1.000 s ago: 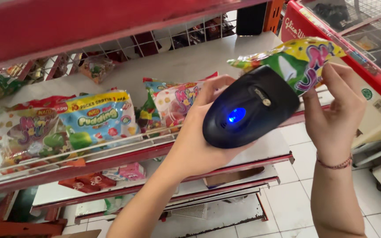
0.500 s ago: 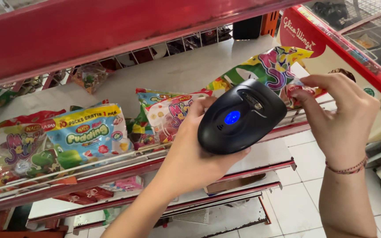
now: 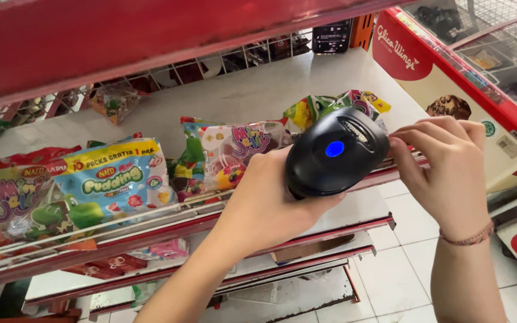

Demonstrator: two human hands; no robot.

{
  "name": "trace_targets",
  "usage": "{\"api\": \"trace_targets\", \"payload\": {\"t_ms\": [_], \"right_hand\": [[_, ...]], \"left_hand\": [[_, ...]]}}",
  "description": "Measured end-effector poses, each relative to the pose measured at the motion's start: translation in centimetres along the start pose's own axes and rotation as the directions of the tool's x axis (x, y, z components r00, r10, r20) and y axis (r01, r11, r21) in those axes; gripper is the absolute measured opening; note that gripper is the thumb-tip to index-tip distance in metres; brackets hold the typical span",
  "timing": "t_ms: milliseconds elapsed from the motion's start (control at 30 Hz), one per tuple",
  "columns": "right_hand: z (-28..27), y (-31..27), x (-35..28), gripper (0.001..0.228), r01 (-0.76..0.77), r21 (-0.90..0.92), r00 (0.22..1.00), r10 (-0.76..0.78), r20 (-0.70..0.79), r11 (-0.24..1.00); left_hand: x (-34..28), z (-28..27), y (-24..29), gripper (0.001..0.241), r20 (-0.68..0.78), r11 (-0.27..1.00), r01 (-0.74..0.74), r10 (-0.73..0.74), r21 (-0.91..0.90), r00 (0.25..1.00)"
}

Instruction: The person repeatedly picks snack packages from a cardboard box, scans their barcodes with a handheld scanner, and places them on a nearby shelf. The process is repeated for multiple items throughout the clip.

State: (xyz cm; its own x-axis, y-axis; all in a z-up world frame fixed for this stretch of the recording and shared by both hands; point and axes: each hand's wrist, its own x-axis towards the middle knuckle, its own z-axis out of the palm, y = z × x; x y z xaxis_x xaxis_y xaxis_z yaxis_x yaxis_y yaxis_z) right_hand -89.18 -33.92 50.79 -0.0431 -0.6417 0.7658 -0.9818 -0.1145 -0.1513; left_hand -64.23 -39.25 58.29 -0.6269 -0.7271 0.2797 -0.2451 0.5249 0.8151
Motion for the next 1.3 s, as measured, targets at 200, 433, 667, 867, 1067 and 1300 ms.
{"api": "trace_targets", "payload": {"t_ms": [200, 433, 667, 867, 1067, 1300], "right_hand": [[0.5, -1.2, -2.1, 0.007, -0.014, 0.009, 0.977, 0.016, -0.211, 1.0], [0.5, -6.9, -6.8, 0.01, 0.029, 0.32, 0.973, 0.046, -0.224, 0.947], [3.7, -18.2, -9.9, 0.014, 0.014, 0.705, 1.0, -0.009, -0.011, 0.709], [8.3, -30.0, -13.2, 0.018, -0.106, 0.812, 0.957, -0.164, 0.241, 0.574], [12.4, -42.5, -18.4, 0.014, -0.132, 0.858, 0.858, -0.376, 0.349, 0.495], [18.1, -56.7, -27.9, 0.01, -0.265, 0.843, 0.665, -0.544, 0.511, 0.468]], "left_hand": [[-2.0, 0.5, -0.4, 0.051, -0.152, 0.961, -0.208, 0.182, -0.18, 0.972], [-11.7, -0.6, -3.4, 0.042, -0.254, 0.977, -0.18, 0.146, -0.115, 0.956], [-26.7, -2.1, -10.0, 0.041, -0.441, 0.919, 0.246, -0.368, -0.308, 0.819], [-40.8, -3.8, -15.9, 0.019, -0.609, 0.811, 0.367, -0.585, -0.456, 0.536], [-55.6, -4.6, -20.0, 0.012, -0.693, 0.728, 0.341, -0.679, -0.594, 0.242], [-71.7, -3.9, -24.6, 0.013, -0.607, 0.603, 0.073, -0.79, -0.795, -0.088]]}}
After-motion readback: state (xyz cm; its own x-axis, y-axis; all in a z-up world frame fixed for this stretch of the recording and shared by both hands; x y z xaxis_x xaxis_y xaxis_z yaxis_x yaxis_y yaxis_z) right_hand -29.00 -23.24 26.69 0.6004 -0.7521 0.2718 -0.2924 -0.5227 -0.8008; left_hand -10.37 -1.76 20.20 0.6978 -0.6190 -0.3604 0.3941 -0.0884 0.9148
